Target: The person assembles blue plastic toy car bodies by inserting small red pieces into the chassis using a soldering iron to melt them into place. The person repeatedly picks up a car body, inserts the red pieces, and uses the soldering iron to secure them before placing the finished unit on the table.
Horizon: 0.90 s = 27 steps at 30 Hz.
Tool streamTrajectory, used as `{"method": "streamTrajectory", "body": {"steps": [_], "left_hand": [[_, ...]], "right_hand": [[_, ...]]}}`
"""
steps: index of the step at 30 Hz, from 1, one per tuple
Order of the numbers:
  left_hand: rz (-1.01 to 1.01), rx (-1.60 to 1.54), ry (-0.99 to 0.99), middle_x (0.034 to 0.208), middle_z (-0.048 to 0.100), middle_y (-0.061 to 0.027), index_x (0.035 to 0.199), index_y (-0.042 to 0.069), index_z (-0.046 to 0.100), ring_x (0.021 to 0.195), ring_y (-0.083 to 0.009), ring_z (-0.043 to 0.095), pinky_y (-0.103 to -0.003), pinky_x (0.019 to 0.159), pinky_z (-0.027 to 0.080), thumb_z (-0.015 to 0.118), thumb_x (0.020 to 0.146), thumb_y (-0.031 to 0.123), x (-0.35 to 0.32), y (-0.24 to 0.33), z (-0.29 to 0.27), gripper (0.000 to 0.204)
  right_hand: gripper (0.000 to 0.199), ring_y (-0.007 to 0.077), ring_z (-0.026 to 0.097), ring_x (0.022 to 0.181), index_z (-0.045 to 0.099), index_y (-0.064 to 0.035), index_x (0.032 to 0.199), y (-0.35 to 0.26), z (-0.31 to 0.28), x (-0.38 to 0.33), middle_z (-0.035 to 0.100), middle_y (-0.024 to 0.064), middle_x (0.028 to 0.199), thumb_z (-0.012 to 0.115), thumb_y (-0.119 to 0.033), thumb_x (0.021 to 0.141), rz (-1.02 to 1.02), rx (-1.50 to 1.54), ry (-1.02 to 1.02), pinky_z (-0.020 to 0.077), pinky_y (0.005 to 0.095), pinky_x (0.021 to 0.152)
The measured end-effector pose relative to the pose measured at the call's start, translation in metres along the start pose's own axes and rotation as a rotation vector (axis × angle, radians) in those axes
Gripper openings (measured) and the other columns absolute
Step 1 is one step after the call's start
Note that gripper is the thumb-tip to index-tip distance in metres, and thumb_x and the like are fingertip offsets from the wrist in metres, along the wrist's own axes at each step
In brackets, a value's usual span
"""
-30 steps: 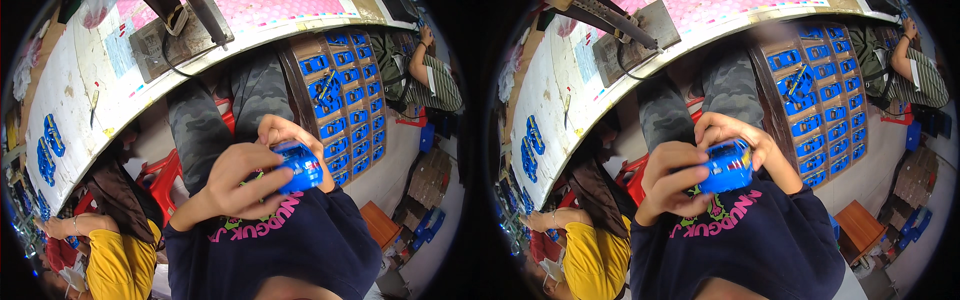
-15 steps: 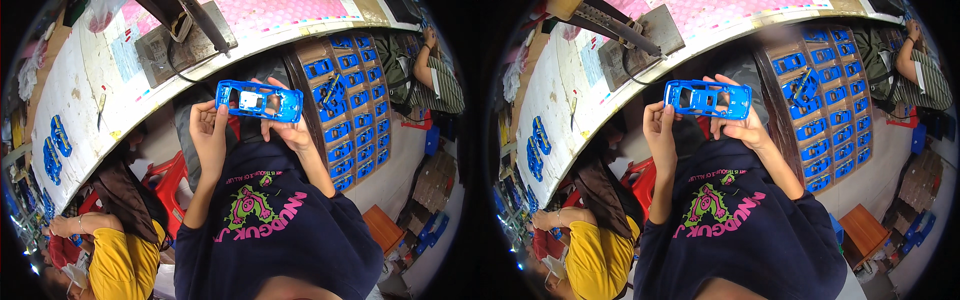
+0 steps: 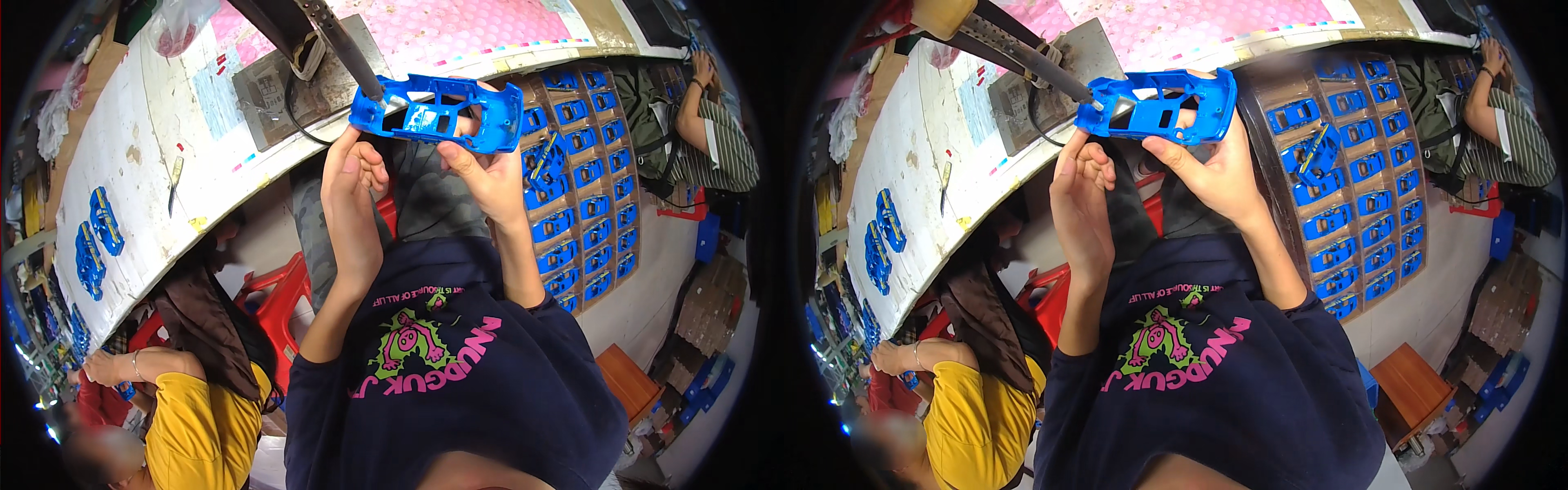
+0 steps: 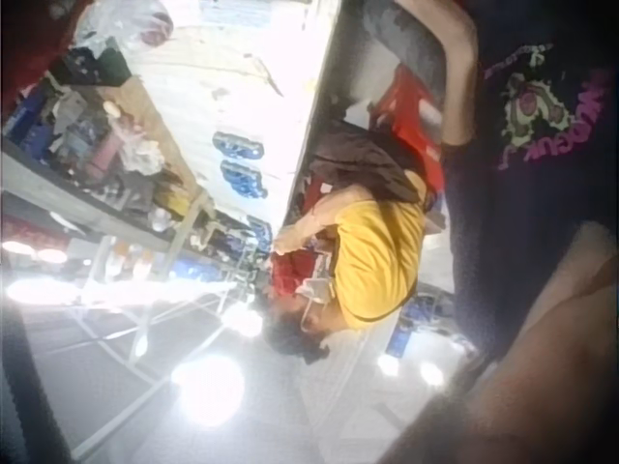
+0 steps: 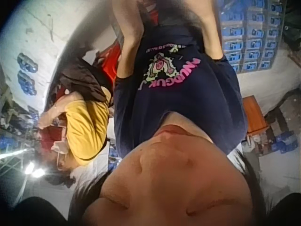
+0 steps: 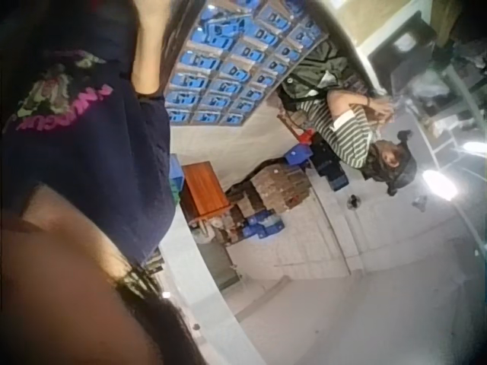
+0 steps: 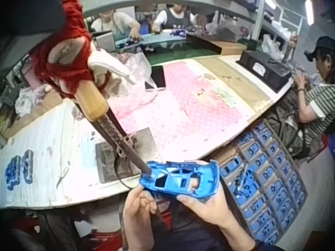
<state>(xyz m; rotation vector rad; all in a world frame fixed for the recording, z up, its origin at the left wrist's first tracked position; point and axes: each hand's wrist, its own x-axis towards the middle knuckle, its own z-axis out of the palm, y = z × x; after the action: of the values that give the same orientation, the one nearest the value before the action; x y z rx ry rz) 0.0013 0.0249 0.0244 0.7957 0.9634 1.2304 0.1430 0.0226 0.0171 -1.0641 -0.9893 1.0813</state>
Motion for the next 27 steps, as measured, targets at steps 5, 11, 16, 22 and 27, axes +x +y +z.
{"method": "streamTrajectory", "body": {"steps": [5,11,16,22,27], "left_hand": [[-0.007,-0.164,-0.006,0.079,0.042,-0.0041,0.12,-0.009,0.035,0.07,-0.012,0.039,-0.024,0.064,0.032,0.032,0.087,0.031,0.008,0.0,0.005,0.052],[-0.007,-0.346,-0.051,0.077,0.038,-0.005,0.12,-0.009,0.032,0.07,-0.0129,0.036,-0.023,0.066,0.031,0.031,0.085,0.036,0.011,-0.005,0.01,0.057],[0.004,-0.42,-0.064,0.079,0.038,-0.0044,0.121,-0.008,0.031,0.072,-0.0121,0.036,-0.023,0.066,0.031,0.033,0.084,0.039,0.01,-0.007,0.012,0.06],[0.006,-0.467,-0.083,0.081,0.039,-0.0023,0.121,-0.006,0.032,0.072,-0.0097,0.036,-0.022,0.065,0.031,0.032,0.084,0.04,0.009,-0.003,0.017,0.059],[-0.011,-0.453,-0.03,0.074,0.039,-0.0031,0.123,-0.009,0.032,0.069,-0.0117,0.034,-0.023,0.065,0.029,0.03,0.083,0.039,0.008,-0.001,0.019,0.063]], "right_hand": [[0.066,0.0136,0.051,0.096,0.039,0.0008,0.117,-0.012,0.003,0.01,0.053,0.0087,0.105,0.077,-0.011,0.063,-0.1,-0.151,-0.012,0.0421,0.0281,0.083],[0.064,0.0196,0.054,0.097,0.046,0.0004,0.111,-0.028,0.0,0.017,0.054,0.0107,0.105,0.078,-0.011,0.057,-0.264,-0.384,-0.083,0.0435,0.0289,0.082],[0.065,0.0167,0.055,0.087,0.046,0.001,0.112,-0.039,0.001,0.018,0.054,0.0131,0.109,0.078,-0.013,0.057,-0.352,-0.426,-0.133,0.0426,0.0249,0.071],[0.072,0.0034,0.051,0.063,0.041,0.0023,0.116,-0.045,-0.002,0.018,0.052,0.0157,0.114,0.079,-0.012,0.057,-0.473,-0.532,-0.198,0.0384,0.0137,0.049],[0.073,0.0019,0.048,0.061,0.042,0.002,0.115,-0.044,-0.001,0.016,0.052,0.0143,0.115,0.081,-0.013,0.055,-0.459,-0.536,-0.176,0.0363,0.0128,0.049]]}}
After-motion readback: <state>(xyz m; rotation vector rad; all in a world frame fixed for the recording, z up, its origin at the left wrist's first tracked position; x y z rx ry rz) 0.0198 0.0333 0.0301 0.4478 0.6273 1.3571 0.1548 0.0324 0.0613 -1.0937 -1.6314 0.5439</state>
